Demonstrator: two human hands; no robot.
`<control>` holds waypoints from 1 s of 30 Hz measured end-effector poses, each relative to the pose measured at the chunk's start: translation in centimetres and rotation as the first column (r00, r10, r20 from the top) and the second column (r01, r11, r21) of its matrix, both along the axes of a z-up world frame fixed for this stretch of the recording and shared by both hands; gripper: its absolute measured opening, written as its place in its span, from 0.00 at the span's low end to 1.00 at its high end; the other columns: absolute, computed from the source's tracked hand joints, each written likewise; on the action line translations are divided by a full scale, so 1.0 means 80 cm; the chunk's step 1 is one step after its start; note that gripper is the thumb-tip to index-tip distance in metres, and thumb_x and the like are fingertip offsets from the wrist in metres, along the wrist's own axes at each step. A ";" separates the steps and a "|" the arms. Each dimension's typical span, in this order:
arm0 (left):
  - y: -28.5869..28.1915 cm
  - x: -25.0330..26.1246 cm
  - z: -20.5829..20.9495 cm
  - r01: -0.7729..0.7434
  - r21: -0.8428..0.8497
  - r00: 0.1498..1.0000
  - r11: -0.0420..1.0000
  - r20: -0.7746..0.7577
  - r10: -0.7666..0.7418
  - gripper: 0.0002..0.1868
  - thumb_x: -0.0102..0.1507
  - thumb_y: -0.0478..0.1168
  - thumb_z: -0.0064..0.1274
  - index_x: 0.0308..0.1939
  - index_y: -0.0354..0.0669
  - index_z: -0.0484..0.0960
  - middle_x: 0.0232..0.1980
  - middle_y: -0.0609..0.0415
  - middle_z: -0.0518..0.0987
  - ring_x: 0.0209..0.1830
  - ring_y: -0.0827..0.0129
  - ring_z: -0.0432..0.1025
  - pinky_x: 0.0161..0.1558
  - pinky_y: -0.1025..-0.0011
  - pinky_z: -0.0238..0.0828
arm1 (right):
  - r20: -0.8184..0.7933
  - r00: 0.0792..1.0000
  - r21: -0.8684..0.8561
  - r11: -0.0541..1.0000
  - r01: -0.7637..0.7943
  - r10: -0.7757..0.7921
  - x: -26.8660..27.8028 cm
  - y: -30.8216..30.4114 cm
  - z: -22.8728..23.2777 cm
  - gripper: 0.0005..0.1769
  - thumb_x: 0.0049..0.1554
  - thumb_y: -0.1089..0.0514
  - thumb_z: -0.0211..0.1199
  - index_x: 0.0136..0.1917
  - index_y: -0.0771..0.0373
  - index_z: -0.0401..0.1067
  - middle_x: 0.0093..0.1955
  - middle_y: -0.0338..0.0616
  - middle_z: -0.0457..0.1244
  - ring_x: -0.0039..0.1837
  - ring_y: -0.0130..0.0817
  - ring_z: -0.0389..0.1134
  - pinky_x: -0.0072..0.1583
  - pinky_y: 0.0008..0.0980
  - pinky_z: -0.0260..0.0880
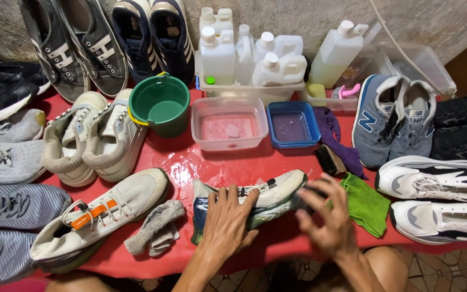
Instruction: The person scrubs a white sneaker with a black brush, then wipes it with a cloth. They repeat the process on the sole of the same shoe. The workspace contains multiple shoes, cleaning solutions, and containers.
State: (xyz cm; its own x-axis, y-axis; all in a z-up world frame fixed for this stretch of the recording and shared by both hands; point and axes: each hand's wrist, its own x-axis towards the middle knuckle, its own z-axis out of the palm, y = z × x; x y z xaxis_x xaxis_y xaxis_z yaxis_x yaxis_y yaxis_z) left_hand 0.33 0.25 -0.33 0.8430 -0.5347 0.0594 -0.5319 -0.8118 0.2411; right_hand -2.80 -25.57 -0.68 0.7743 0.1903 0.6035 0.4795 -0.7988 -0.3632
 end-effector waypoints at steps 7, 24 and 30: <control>0.001 0.000 0.005 0.009 0.002 1.000 1.000 0.017 -0.009 0.48 0.49 0.55 0.75 0.67 0.54 0.64 0.52 0.38 0.69 0.45 0.49 0.64 0.48 0.48 0.61 | 0.195 0.968 -0.159 0.979 -0.125 0.156 0.023 -0.024 -0.039 0.26 0.59 0.37 0.56 0.66 0.47 0.66 0.67 0.51 0.57 0.75 0.62 0.53 0.72 0.69 0.61; 0.005 0.001 -0.002 0.027 -0.013 0.997 1.000 -0.069 -0.028 0.50 0.51 0.51 0.76 0.73 0.57 0.64 0.57 0.36 0.68 0.54 0.47 0.65 0.56 0.43 0.60 | 0.010 0.995 0.019 0.995 -0.095 0.095 0.063 -0.041 -0.007 0.14 0.61 0.54 0.50 0.56 0.60 0.69 0.59 0.52 0.60 0.64 0.52 0.61 0.68 0.52 0.55; 0.003 0.000 -0.004 0.030 0.021 0.993 0.999 -0.112 -0.028 0.50 0.53 0.50 0.75 0.73 0.57 0.60 0.61 0.31 0.65 0.58 0.41 0.64 0.60 0.37 0.58 | 0.122 0.954 -0.072 0.961 -0.266 0.273 0.053 -0.052 -0.027 0.16 0.54 0.57 0.53 0.57 0.54 0.68 0.59 0.49 0.60 0.69 0.61 0.59 0.69 0.62 0.59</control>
